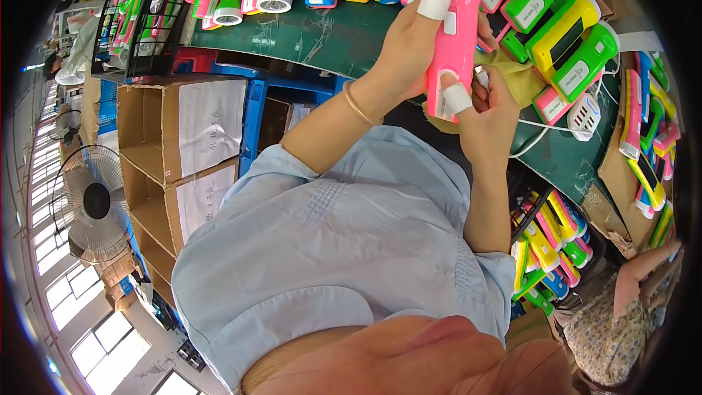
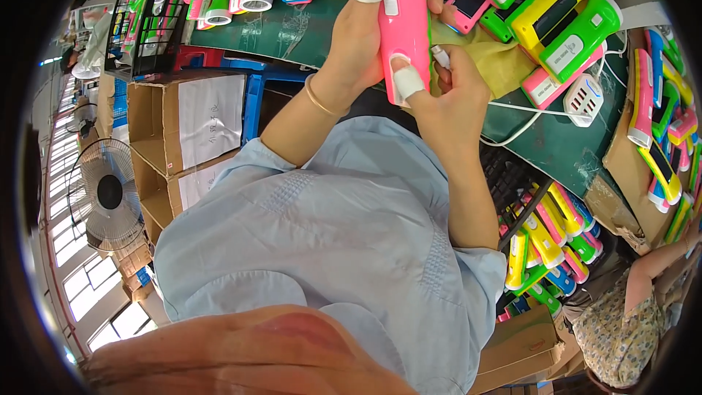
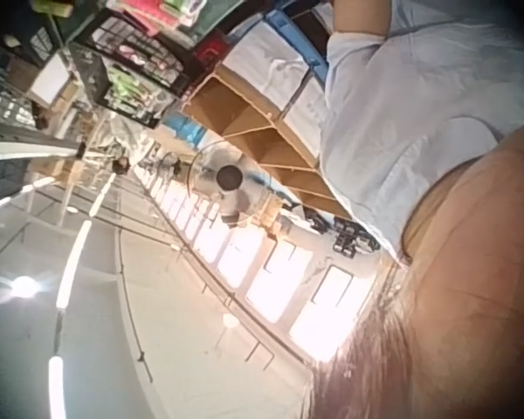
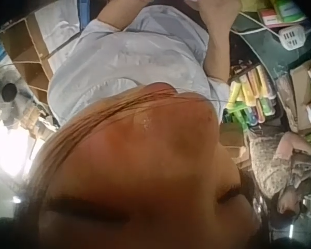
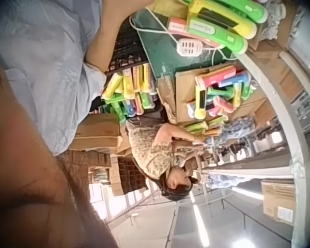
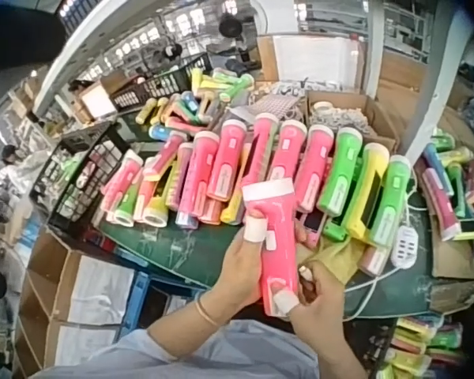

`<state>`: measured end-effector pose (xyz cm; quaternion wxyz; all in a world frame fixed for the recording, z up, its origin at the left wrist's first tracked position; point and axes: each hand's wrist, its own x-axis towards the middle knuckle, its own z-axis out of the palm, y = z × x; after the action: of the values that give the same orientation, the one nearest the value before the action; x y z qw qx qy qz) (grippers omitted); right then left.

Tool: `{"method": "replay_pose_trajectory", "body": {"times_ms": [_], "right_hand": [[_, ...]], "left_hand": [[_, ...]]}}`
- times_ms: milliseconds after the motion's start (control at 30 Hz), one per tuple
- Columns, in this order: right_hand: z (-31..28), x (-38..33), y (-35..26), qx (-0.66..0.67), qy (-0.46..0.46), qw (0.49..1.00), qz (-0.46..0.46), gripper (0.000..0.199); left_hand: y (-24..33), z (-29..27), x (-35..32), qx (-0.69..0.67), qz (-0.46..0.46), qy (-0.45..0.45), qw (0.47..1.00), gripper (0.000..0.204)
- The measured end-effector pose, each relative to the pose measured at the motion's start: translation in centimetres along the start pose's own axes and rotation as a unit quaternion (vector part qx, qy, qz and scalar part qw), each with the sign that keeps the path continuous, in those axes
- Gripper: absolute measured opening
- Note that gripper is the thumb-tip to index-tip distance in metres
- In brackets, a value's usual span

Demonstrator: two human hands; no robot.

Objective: Inspecting and cleaning handheld flashlights on an assembly line by turning them on and wiping them with a cloth.

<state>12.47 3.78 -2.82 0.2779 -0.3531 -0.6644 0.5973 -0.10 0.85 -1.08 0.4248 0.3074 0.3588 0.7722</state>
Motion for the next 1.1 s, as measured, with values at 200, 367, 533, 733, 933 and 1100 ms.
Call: {"method": "replay_pose_trajectory", "body": {"times_ms": [200, 367, 533, 733, 933, 1100], "right_hand": [[-2.0, -0.3, 0.1, -0.073, -0.013, 0.993, -0.093, 0.022], [-3.9, -0.8, 0.3, -0.056, -0.035, 0.998, -0.018, 0.018], [-4.0, -0.5, -0.7, -0.081, -0.023, 0.993, -0.087, 0.017], [-5.6, 0.9, -3.2, 0.057, -0.049, 0.994, -0.085, 0.02], [-3.4, 2.2, -4.0, -0.122, -0.064, 0.981, -0.139, 0.022], [-3.6, 1.7, -4.0, -0.153, -0.089, 0.977, -0.115, 0.024]], "left_hand": [[1.2, -0.7, 0.4, -0.009, -0.047, -0.011, 0.999, 0.028], [1.7, -0.6, 0.0, 0.107, -0.092, 0.011, 0.99, 0.036], [1.6, -1.2, 0.3, 0.256, -0.054, -0.055, 0.964, 0.052], [3.0, -1.2, 0.4, 0.316, -0.038, -0.148, 0.936, 0.073], [1.9, -0.7, -0.1, 0.35, -0.038, -0.096, 0.931, 0.063], [1.1, -1.0, -0.3, 0.404, -0.017, -0.071, 0.912, 0.061]]}}
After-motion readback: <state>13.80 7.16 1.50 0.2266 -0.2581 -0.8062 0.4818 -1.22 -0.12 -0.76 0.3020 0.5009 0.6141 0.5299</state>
